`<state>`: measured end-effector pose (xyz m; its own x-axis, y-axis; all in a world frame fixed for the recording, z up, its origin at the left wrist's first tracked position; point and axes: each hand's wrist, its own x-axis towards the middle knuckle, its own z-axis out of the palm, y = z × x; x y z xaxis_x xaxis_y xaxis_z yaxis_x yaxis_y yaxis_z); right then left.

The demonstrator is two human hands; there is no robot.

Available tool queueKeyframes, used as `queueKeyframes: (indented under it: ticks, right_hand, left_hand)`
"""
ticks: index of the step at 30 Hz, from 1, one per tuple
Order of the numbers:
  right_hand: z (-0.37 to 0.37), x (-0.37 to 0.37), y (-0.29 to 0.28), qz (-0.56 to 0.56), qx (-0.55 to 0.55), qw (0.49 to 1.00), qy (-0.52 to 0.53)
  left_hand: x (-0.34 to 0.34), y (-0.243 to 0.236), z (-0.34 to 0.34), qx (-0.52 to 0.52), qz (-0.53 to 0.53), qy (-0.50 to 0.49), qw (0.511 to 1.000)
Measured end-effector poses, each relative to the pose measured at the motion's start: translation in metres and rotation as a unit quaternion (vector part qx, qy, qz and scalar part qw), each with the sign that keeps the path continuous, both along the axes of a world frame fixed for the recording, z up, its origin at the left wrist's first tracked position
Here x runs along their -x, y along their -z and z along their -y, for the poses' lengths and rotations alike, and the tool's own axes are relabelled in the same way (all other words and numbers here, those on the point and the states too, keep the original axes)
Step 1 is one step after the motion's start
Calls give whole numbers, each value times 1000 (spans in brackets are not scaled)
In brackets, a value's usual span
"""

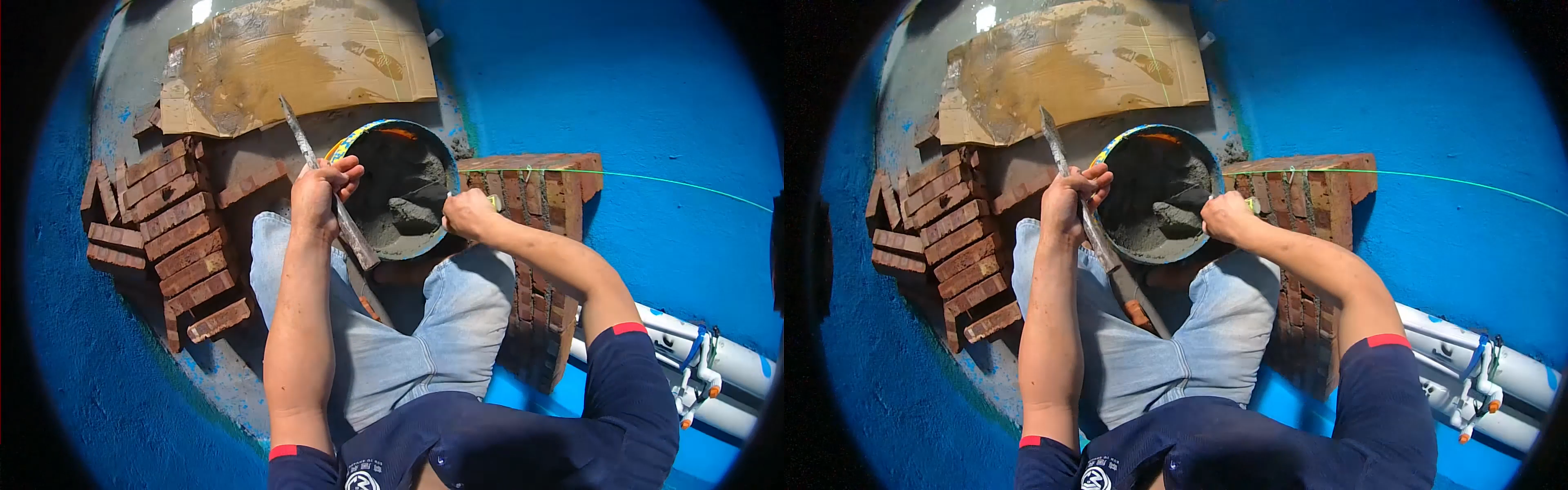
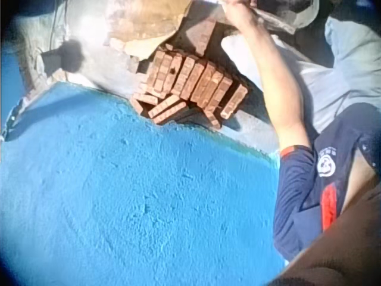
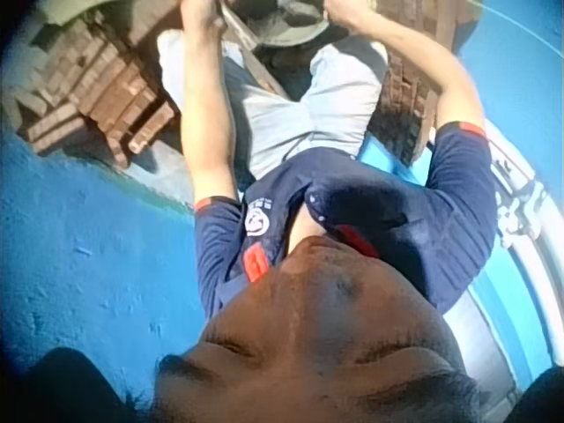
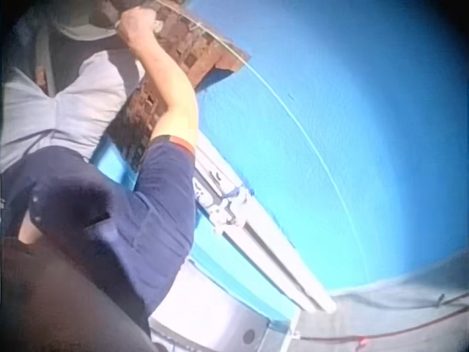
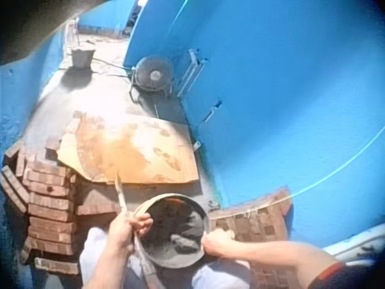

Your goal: The person applies mortar to a brick wall using a trowel, places a brick from a stack onto the mortar, and taps the brick to level it.

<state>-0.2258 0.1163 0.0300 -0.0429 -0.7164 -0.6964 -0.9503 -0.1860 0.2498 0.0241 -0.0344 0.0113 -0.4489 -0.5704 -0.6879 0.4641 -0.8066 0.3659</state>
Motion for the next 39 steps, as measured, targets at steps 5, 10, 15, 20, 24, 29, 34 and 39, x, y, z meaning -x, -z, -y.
queueKeyframes:
  ticks: [5,10,15,20,24,29,34,39]
  right_hand:
    - [4,-12,1,34,-79,996,11]
    - [16,5,-14,47,-114,991,45]
    - [2,28,-14,122,-56,979,156]
    - [-32,40,1,204,-8,947,248]
    - [-69,51,3,296,42,878,374]
    - [-95,41,-15,437,132,762,460]
    - [-152,20,-77,493,197,631,566]
    - [-231,-2,-137,512,298,494,636]
  left_hand:
    - [-1,-1,1,-15,2,-19,1000]
    - [2,-3,1,-2,2,-4,1000]
    - [-2,0,-1,12,-3,10,1000]
    - [-12,1,-4,41,21,-8,999]
    - [-6,9,-6,59,4,1,998]
    - [-19,48,7,59,-53,-9,997]
    - [-2,53,6,78,-43,1,996]
    - [22,53,-12,53,-15,40,998]
